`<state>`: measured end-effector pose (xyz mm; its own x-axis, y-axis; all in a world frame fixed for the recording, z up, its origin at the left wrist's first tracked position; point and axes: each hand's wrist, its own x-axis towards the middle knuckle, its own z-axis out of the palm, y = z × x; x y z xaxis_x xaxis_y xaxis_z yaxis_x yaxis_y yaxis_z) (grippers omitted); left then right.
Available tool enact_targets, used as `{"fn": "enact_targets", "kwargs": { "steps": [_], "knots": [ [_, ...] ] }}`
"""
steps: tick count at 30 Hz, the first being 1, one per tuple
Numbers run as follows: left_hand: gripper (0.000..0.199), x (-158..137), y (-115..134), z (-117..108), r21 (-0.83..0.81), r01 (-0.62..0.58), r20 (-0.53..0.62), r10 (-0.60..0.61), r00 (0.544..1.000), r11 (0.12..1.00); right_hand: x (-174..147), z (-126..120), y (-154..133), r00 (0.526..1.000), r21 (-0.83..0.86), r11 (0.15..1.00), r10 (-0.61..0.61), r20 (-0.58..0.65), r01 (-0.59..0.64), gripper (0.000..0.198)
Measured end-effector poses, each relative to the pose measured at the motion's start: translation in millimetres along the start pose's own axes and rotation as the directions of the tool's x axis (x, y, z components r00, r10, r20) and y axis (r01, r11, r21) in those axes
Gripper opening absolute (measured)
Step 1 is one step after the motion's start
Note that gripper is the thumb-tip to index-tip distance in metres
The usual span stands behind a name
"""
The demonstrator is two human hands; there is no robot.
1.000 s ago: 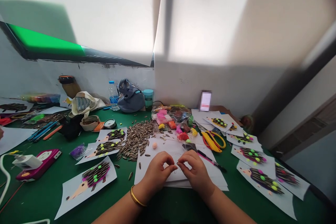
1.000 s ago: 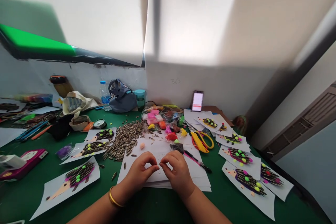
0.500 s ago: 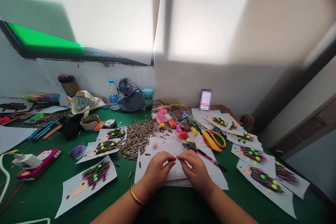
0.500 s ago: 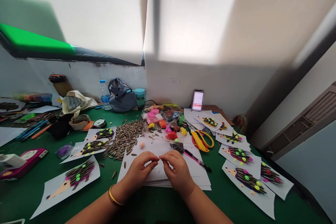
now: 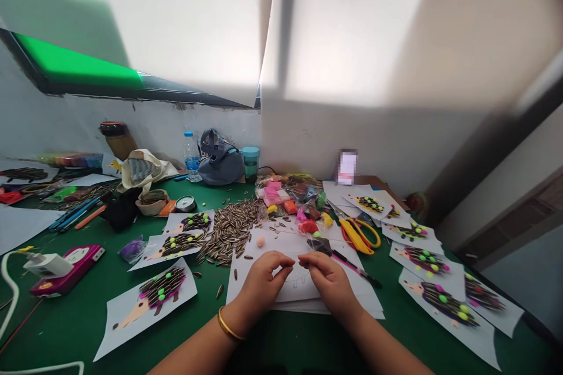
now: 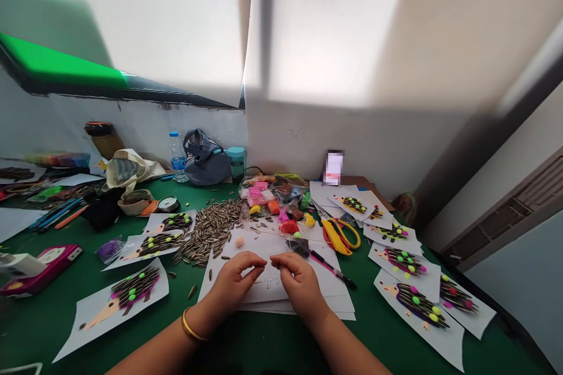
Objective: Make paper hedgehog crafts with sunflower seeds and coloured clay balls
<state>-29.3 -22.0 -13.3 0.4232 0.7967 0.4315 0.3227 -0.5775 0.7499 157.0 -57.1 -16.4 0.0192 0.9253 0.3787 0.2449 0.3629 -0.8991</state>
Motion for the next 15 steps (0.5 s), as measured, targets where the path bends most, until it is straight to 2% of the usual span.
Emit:
{"fn": "enact_targets", "kwargs": {
  "steps": [6,10,15],
  "knots": [
    [0.011,1.3,-1.2,-0.9,0.01,-0.001,-0.001,0.001,1.0,1.0,0.2,-2.4,4.9,0.973,0.197,0.954,0.228,0.022,-0.228,0.024],
    [0.011,2.4,-2.3,-0.9,-0.003,0.003,-0.01,-0.003,1.0,1.0,0.3,-2.2,7.3,0.959,0.275,0.919,0.28,0.046,-0.282,0.02],
    [0.013,2.3,-2.2,-0.1,-0.039,0.033,-0.032,-0.034,0.999,0.999,1.8,1.6,8.3,0.945,0.3,0.901,0.326,0.008,-0.314,0.037]
  ]
}}
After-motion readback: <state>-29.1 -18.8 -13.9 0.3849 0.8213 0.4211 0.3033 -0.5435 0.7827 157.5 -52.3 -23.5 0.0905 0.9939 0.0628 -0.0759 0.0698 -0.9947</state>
